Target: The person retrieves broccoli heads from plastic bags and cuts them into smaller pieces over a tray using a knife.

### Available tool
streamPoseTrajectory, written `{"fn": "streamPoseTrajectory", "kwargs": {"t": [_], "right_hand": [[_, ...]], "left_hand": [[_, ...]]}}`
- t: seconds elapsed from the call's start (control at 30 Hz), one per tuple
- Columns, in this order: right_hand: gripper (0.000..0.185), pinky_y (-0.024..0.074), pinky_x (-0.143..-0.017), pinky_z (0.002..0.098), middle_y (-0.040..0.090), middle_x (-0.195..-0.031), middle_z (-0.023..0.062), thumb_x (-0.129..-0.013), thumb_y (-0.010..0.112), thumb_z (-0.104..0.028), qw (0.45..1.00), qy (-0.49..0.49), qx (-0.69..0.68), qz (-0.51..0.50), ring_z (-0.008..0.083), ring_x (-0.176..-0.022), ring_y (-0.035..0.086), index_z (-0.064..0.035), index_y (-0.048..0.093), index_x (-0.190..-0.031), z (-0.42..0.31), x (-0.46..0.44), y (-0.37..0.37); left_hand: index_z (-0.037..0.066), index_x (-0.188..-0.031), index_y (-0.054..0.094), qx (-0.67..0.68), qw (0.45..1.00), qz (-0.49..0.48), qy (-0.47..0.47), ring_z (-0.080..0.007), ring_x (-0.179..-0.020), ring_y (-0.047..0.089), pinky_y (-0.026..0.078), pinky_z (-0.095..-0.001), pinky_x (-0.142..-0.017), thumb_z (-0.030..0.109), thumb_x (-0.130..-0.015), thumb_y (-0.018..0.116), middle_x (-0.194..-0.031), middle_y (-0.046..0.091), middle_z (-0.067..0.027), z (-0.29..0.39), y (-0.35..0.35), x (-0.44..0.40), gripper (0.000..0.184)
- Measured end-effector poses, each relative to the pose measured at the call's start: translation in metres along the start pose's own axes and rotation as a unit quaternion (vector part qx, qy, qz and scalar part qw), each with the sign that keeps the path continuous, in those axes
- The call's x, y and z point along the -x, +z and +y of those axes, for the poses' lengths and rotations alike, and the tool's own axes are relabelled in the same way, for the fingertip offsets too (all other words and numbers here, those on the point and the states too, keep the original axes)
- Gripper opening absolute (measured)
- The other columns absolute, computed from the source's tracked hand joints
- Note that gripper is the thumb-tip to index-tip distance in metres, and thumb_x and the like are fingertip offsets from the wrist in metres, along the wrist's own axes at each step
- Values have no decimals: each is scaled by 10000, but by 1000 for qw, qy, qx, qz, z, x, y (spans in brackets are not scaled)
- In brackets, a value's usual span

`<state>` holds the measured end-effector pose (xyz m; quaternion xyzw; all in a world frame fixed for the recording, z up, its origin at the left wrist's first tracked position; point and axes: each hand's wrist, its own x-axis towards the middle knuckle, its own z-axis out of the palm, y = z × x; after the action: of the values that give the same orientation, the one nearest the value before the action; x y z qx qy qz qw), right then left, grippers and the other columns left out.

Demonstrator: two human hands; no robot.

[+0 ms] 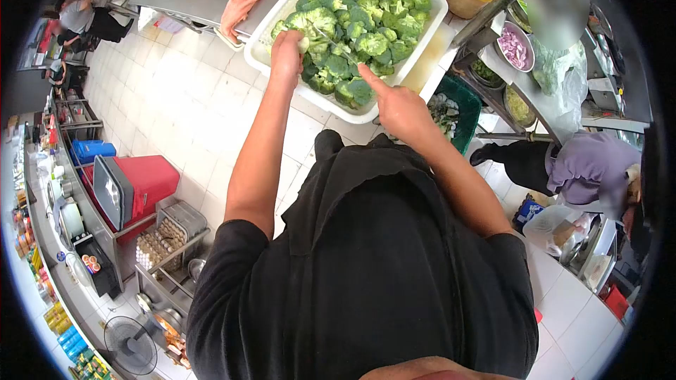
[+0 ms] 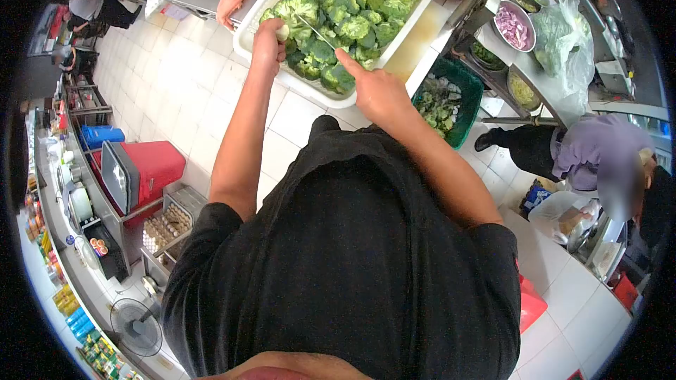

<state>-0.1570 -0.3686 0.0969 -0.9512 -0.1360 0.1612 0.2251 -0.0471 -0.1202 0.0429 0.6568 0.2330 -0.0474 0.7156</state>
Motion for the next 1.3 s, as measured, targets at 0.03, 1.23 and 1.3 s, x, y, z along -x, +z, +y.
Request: {"fn": "streamPoseTrajectory", "kwargs": {"t": [0.03,1.23,1.3], "right_hand": [[683,543,-788,499,699,-948,296,-983,537,-78,997,-36,-64,31,429,-826,691,-293,380,-1613,8,0,4],[653,554,-760,402,691,-817,157,-996,537,-84,956,69,-271,-85,249,-755,656,-273,409,-1608,4,21,-44],[643,551,-753,366,707,-847,137,-1011,556,-118,931,150,-309,-123,202,-741,631,-269,395,-1614,3,38,-53]], "left_hand": [[113,-975,599,-13,1000,0,17,-93,-528,394,283,-291,-429,270,-923,607,-718,503,9,1,1,0,166],[87,-1192,573,-372,887,16,274,-375,-748,689,535,-481,-741,274,-830,688,-793,687,-195,-15,-21,26,423],[87,-1188,570,-357,893,11,274,-374,-733,682,532,-483,-736,275,-829,687,-792,685,-191,-18,-24,22,421]]}}
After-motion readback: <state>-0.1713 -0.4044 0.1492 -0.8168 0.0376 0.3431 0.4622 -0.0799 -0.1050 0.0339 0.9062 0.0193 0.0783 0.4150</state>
